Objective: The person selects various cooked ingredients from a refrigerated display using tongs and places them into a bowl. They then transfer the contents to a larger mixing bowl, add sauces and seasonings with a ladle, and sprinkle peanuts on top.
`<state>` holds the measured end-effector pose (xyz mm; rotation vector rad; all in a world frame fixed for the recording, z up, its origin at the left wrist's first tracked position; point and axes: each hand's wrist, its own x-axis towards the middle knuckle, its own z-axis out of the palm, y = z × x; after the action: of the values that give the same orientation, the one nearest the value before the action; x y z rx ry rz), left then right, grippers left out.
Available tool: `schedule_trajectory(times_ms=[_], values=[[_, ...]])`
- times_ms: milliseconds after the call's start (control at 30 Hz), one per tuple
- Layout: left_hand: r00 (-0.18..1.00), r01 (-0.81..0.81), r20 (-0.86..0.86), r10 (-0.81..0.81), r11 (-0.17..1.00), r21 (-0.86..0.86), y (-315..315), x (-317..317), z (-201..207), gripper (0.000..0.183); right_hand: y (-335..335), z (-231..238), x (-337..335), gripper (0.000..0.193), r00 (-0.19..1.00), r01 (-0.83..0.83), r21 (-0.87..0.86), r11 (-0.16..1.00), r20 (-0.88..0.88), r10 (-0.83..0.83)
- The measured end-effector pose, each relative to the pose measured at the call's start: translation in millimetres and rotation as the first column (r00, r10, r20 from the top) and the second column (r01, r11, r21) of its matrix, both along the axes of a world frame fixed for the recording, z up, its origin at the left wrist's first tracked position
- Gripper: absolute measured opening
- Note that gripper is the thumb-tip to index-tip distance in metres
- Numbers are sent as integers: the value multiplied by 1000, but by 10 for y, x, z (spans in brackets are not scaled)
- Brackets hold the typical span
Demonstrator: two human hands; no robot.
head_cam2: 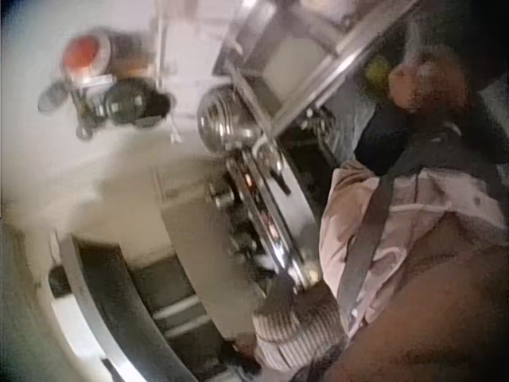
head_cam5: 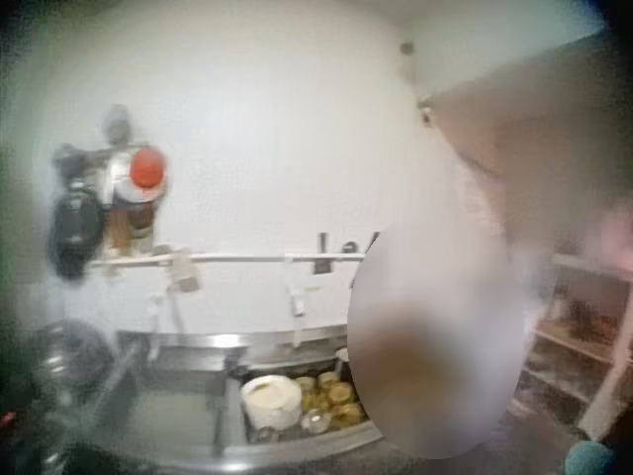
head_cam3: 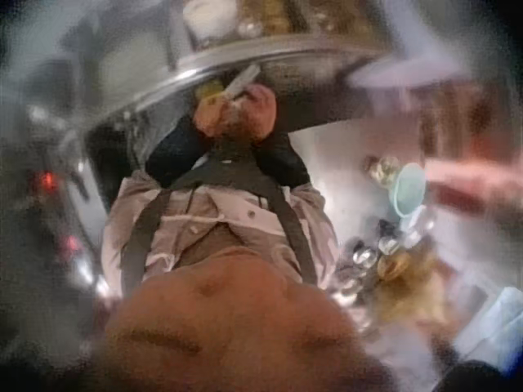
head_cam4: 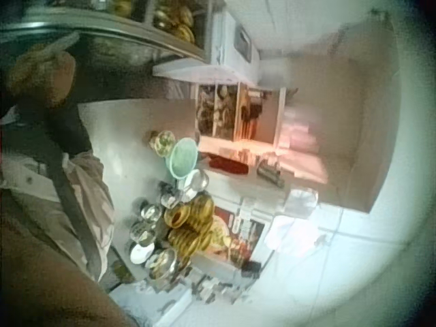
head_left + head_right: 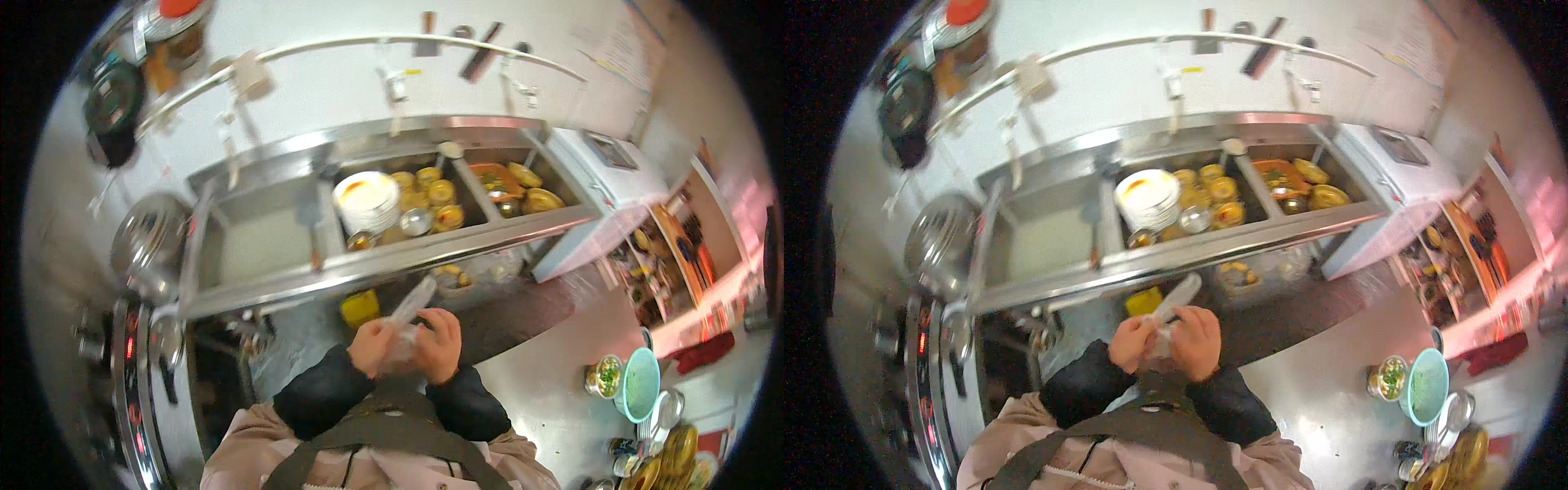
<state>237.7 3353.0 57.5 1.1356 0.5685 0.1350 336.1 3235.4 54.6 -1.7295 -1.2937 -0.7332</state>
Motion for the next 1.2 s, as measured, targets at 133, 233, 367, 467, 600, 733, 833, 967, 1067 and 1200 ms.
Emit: schedule_trajectory(times_ms=[133, 233, 367, 467, 600, 733, 833, 967, 1067, 1200], values=[[892, 427, -12, -452, 834, 349, 511, 924, -9, 23, 205, 51, 700, 35, 829, -37, -199, 979, -553, -81], [833, 464, 56, -550, 750, 472, 707, 1546, -16, 21, 304, 70, 1383, 35, 222, -294, 60, 954, -966, 129], [835, 537, -51, -547, 792, 292, 914, 2283, 135, 17, 357, 189, 2167, 57, 423, -522, -33, 852, -878, 224], [809, 584, 51, -585, 811, 33, 968, 2736, 195, 15, 478, 243, 2463, 58, 759, -433, -24, 901, -548, 351], [786, 614, 14, -619, 776, -146, 1104, 3255, 168, 18, 750, 331, 2696, 25, 224, -74, 555, 828, -800, 556], [751, 660, 18, -660, 751, 7, 1225, 3892, 158, 28, 737, 643, 2934, 51, -85, 64, 805, 590, -585, 807], [694, 642, 213, -688, 725, 249, 1192, 4584, 189, 25, 566, 1022, 3184, 51, 61, -158, 828, 539, -536, 842], [850, 465, 229, -474, 880, 98, 1169, 5638, -33, 23, 245, 1308, 3634, 52, 296, -133, 690, 712, -658, 693], [878, 401, 159, -451, 876, 269, 1227, 6283, -409, 35, -87, 1212, 4176, 52, 321, -20, 759, 651, -612, 723], [819, 456, 253, -514, 853, 254, 454, 7127, -854, 39, -821, 916, 5017, 50, 350, 75, 753, 654, -634, 689]])
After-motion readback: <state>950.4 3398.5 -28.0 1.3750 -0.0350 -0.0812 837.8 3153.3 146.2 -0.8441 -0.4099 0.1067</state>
